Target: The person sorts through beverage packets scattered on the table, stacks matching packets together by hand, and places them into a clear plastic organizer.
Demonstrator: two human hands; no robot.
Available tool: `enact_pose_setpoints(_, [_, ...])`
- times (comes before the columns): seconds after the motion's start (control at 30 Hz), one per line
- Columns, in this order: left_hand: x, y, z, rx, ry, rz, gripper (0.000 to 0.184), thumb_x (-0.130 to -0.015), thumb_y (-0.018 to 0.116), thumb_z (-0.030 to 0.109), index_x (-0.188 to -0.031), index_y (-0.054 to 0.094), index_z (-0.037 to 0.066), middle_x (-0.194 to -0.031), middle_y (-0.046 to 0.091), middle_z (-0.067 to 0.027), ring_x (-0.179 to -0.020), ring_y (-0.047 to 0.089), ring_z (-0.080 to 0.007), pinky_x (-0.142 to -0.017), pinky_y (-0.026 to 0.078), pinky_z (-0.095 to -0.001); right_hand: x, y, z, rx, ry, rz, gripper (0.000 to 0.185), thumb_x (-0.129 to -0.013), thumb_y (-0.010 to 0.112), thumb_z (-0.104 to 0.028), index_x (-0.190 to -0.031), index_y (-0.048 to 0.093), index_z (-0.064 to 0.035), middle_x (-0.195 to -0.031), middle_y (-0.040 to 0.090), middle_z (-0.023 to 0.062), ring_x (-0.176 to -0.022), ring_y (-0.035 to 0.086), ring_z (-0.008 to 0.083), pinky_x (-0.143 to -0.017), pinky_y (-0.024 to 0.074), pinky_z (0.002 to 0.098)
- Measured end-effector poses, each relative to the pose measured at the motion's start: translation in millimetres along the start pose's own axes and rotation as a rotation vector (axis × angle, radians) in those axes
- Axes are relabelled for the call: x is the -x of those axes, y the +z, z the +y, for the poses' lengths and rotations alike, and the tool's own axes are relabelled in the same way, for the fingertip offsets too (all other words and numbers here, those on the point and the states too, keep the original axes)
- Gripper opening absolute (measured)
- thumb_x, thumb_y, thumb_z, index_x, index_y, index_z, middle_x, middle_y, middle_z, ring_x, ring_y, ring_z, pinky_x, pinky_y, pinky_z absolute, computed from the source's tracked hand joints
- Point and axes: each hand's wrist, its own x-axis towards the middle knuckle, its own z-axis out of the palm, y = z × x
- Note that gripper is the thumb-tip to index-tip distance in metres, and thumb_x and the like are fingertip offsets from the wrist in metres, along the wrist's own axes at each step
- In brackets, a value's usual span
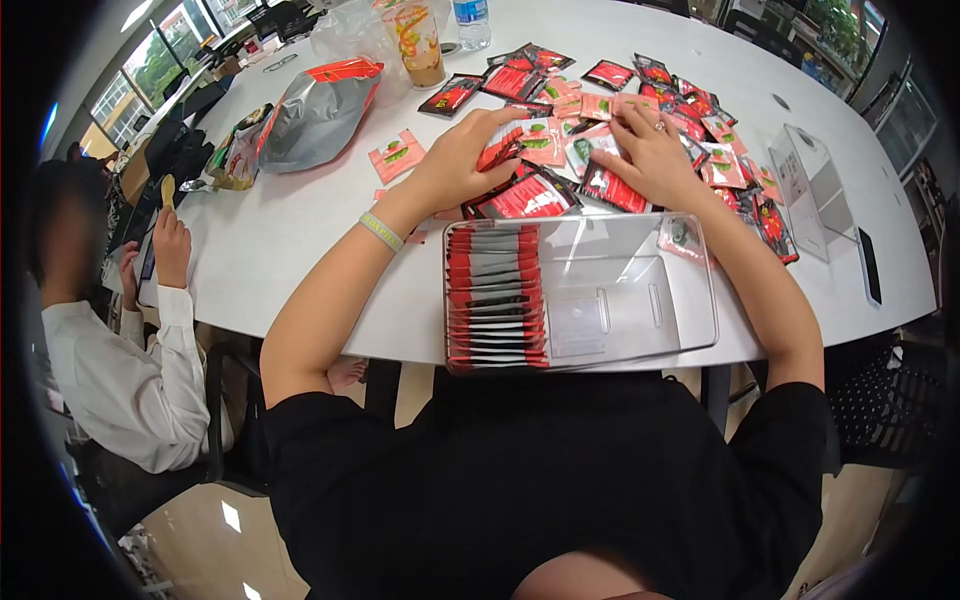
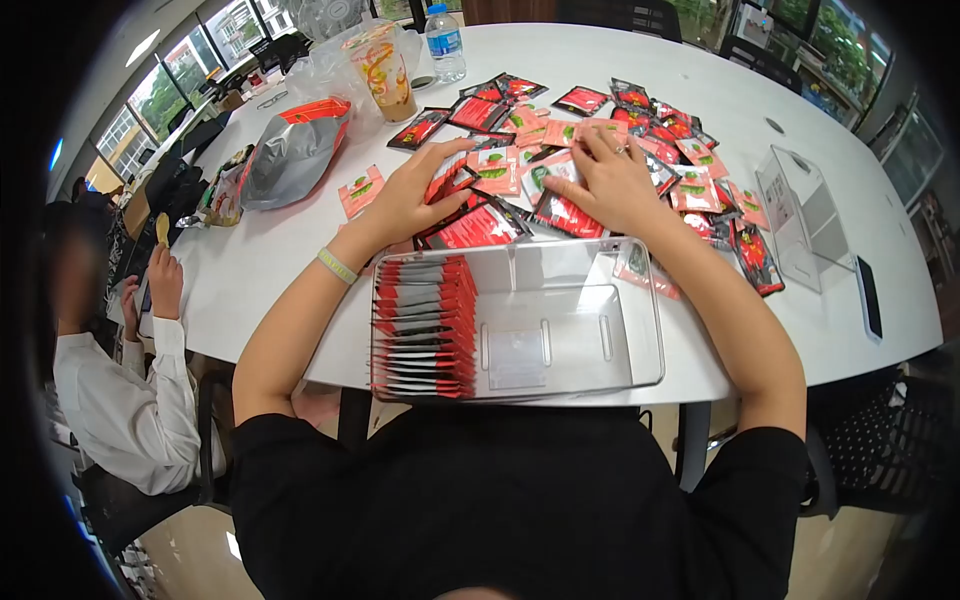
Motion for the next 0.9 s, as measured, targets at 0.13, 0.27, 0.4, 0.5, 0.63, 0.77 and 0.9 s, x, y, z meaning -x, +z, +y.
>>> enact_pose_setpoints(0.13, [1,-3,3,-0.034,0.002,-0.031,0.056,-0.077,0.062,0.019,-0.128,0.039,0.012,-0.121,0.048,-0.0154,-0.11,0.047,-0.0321,-0.093,0.038,-0.0373,-2,-3,1,0.106,0.165,-0.065,0.078,-0.083,0.036,-0.063,-0.112,0.054,0.0079,-0.131,0.039,0.0199,-0.128,0.029,0.0314,-0.1,0.0189,0.0544])
enact_pose_setpoints(0.27, [0,-5,3,-0.07,-0.006,-0.066,0.058,-0.077,0.062,0.019,-0.129,0.039,0.01,-0.122,0.048,-0.0161,-0.113,0.045,-0.0331,-0.096,0.036,-0.038,-2,-2,1,0.138,0.264,-0.073,0.088,-0.081,0.034,-0.067,-0.112,0.051,0.0137,-0.135,0.035,0.0203,-0.131,0.024,0.0311,-0.102,0.014,0.0573])
enact_pose_setpoints(0.4, [0,-3,-1,-0.105,0.007,-0.058,0.056,-0.078,0.062,0.02,-0.129,0.04,0.01,-0.121,0.049,-0.0143,-0.109,0.049,-0.0278,-0.093,0.039,-0.0355,-2,3,3,0.09,0.203,0.062,0.073,-0.083,0.039,-0.062,-0.121,0.05,-0.0002,-0.137,0.032,0.0201,-0.131,0.026,0.0322,-0.102,0.0159,0.0561])
enact_pose_setpoints(0.5, [-2,-5,-6,0.088,-0.084,0.096,0.054,-0.08,0.061,0.019,-0.129,0.04,0.011,-0.117,0.051,-0.0104,-0.103,0.054,-0.0192,-0.087,0.043,-0.031,1,-3,5,-0.069,-0.025,0.165,0.055,-0.086,0.044,-0.053,-0.125,0.05,-0.0147,-0.139,0.032,0.0176,-0.129,0.029,0.0327,-0.103,0.0181,0.0533])
enact_pose_setpoints(0.63, [-9,-32,-14,0.624,-0.333,0.63,0.058,-0.079,0.061,0.019,-0.129,0.035,0.009,-0.107,0.053,-0.0126,-0.097,0.052,-0.0149,-0.083,0.043,-0.0284,0,-5,3,-0.051,-0.288,0.054,0.047,-0.088,0.046,-0.043,-0.131,0.043,-0.0232,-0.14,0.033,0.0136,-0.128,0.031,0.0322,-0.104,0.0198,0.05])
enact_pose_setpoints(0.77, [-2,-46,-42,0.632,-0.323,0.904,0.056,-0.078,0.059,0.015,-0.127,0.035,0.004,-0.106,0.053,-0.0103,-0.088,0.053,-0.011,-0.08,0.043,-0.0249,-19,-21,-21,-0.561,-0.274,0.072,0.052,-0.088,0.047,-0.042,-0.134,0.038,-0.0185,-0.142,0.028,0.0148,-0.129,0.03,0.0322,-0.105,0.0208,0.0462])
enact_pose_setpoints(0.9, [1,-48,-56,0.682,-0.428,0.896,0.053,-0.081,0.056,0.014,-0.129,0.034,0.004,-0.107,0.055,-0.0118,-0.089,0.057,-0.0138,-0.074,0.048,-0.0257,-41,-23,-55,-0.516,-0.491,-0.092,0.06,-0.085,0.048,-0.05,-0.134,0.037,-0.0181,-0.14,0.029,0.0171,-0.128,0.029,0.0351,-0.104,0.0223,0.0505])
